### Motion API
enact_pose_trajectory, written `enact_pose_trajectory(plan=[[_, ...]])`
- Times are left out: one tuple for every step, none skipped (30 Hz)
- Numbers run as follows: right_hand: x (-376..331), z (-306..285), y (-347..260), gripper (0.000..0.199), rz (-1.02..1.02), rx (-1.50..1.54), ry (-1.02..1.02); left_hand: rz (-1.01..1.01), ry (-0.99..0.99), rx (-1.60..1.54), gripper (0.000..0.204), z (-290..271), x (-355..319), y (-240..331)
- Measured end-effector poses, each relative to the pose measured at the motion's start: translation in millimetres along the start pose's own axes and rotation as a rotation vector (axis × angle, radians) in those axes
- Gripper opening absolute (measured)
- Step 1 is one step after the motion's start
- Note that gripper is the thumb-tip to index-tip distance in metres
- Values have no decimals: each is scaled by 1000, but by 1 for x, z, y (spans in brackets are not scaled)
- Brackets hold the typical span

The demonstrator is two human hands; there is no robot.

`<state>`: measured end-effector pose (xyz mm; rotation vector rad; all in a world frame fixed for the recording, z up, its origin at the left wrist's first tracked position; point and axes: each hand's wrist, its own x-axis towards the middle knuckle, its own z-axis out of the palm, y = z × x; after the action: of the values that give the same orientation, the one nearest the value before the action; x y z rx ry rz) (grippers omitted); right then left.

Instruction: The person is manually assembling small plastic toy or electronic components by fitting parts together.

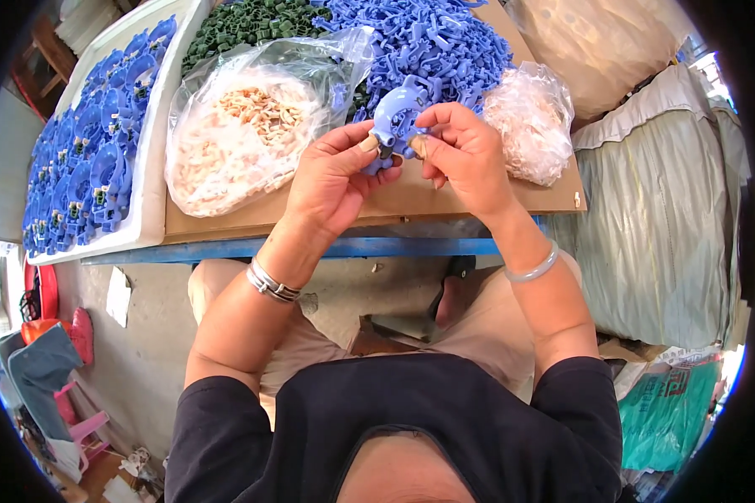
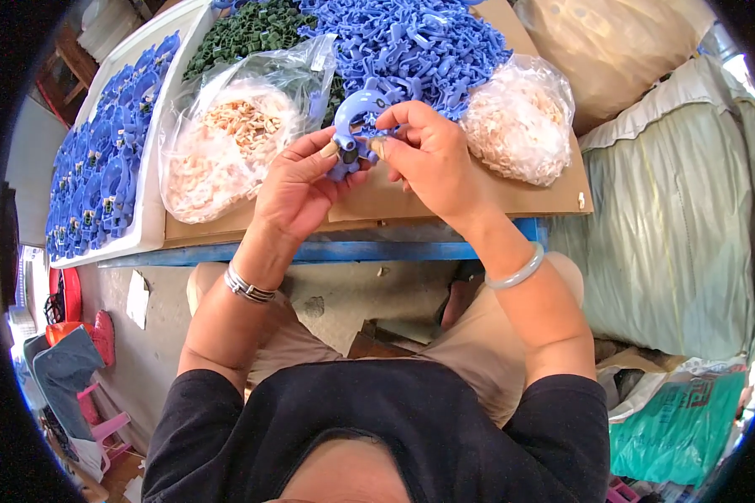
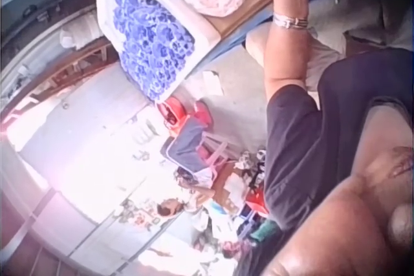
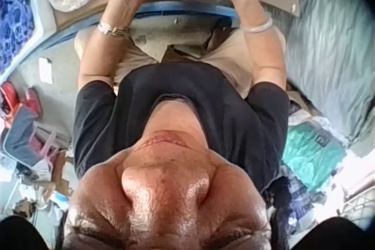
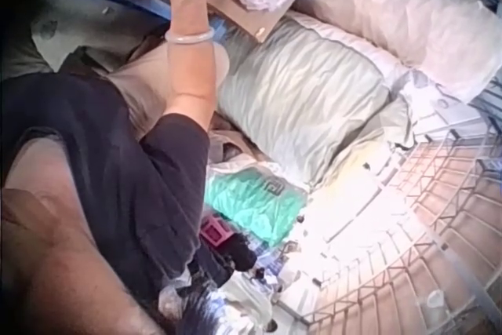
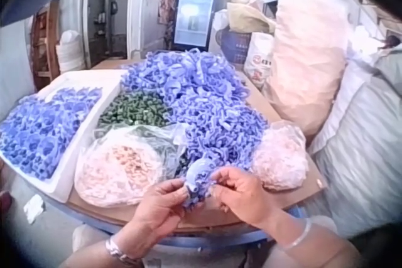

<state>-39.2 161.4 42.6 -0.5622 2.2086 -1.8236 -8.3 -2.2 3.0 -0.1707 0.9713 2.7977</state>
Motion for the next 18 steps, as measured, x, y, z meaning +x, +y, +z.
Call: enact_pose_trajectory(plan=[[1, 3, 1, 18, 1, 1, 0, 54, -27, 31, 20, 0, 0, -1], [1, 6, 2, 14, -43, 12, 43, 50, -28, 30, 20, 1, 0, -2], [1, 7, 3, 10, -87, 24, 87, 94, -30, 38, 21, 2, 0, -3], [2, 7, 4, 10, -84, 22, 90, 138, -32, 45, 21, 2, 0, -4], [3, 7, 5, 9, -122, -42, 103, 133, -31, 43, 21, 2, -1, -5], [4, 7, 6, 9, -160, -106, 116, 152, -23, 78, 23, 2, -1, -5], [3, 6, 5, 9, -156, -107, 118, 171, -15, 114, 24, 2, -1, -4], [4, 5, 4, 9, -138, -102, 115, 172, -13, 112, 24, 0, 0, -2], [4, 4, 2, 10, -120, -96, 111, 184, 2, 91, 25, -3, 2, 2], [5, 0, -2, 10, -120, -96, 108, 197, 18, 71, 26, -5, 3, 6], [5, -6, -6, 11, -47, -94, 61, 183, 14, 48, 28, -3, 2, 10], [4, -11, -7, 12, 26, -92, 14, 181, 13, 48, 28, -2, 1, 12], [2, -14, -3, 12, 26, -92, 16, 166, 8, 26, 29, -1, 0, 13], [2, -16, 2, 11, -30, -277, -39, 154, 5, 2, 30, -1, 0, 14], [2, -17, 6, 11, -87, -461, -94, 156, 6, 2, 30, -3, 1, 15], [0, -16, 7, 11, -89, -461, -95, 105, 9, -38, 31, -5, 4, 16], [-5, -11, 7, 11, -160, -554, -154, 53, 13, -75, 32, -8, 6, 16], [-7, -8, 8, 11, -233, -648, -212, 52, 14, -71, 32, -10, 6, 16]])
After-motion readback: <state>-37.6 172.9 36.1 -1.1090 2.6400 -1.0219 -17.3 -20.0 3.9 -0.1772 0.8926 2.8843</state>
